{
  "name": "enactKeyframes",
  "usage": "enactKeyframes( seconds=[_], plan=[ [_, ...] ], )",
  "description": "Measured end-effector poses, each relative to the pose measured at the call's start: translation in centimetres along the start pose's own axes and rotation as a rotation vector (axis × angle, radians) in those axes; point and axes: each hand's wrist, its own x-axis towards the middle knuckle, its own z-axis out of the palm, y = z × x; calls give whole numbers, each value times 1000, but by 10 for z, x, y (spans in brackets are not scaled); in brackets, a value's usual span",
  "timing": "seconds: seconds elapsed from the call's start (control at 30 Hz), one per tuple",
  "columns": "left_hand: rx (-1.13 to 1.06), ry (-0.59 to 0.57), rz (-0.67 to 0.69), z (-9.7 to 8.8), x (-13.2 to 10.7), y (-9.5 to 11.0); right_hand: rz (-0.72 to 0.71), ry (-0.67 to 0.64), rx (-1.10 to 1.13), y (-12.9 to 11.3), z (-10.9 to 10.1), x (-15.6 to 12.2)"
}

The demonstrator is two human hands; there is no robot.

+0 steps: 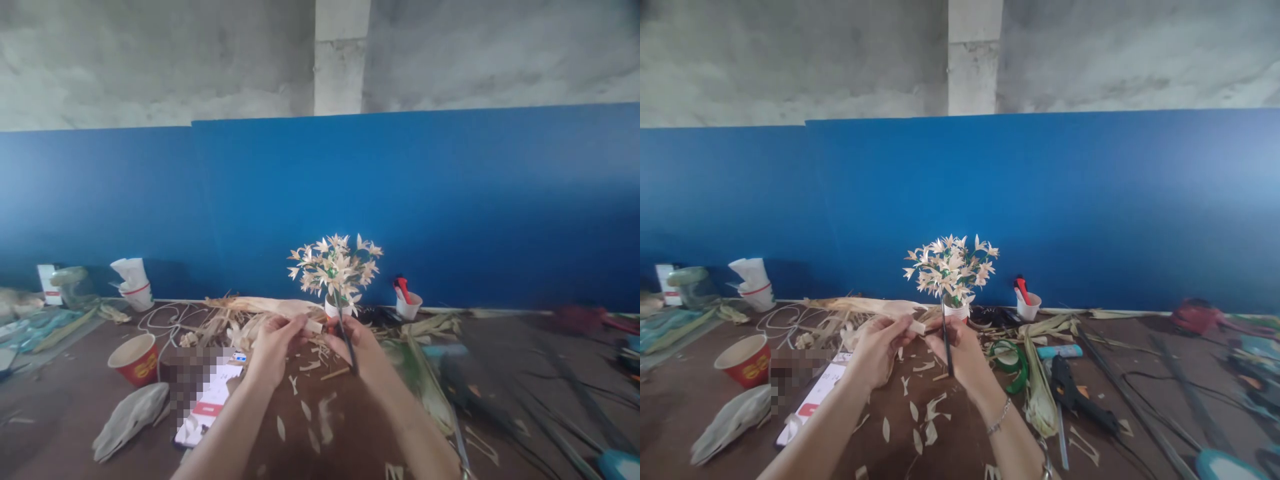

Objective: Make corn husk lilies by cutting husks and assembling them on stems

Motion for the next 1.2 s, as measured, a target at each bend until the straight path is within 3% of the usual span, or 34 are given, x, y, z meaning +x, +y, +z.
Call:
enactKeyframes(
  seconds=[0.07, 0.2, 0.43, 0.6, 0.8, 0.9, 0.97, 1.07, 1.2],
  plan=[
    [55, -49, 13, -2, 0, 2, 13, -12, 31, 1, 0, 0],
    [158, -150, -57, -1, -2, 2, -12, 120, -47, 16, -2, 7],
    [137, -141, -58, 1, -5, 1, -175, 186, -154, 29, -7, 15],
    [58, -181, -108, 6, -9, 2, -120, 158, -171, 24, -6, 11],
    [0, -129, -153, 10, -4, -13, -90, 131, -116, 24, -4, 10],
    [64, -120, -77, 7, -3, -13, -73, 153, -130, 23, -5, 11],
    [101, -43, 19, 2, -3, -5, -67, 167, -134, 21, -9, 10],
    [164, 97, 132, -5, -3, 11, -43, 88, -141, 23, -12, 5],
    [242, 95, 180, -5, -3, 18, 104, -179, -56, 41, -7, -8]
  ],
)
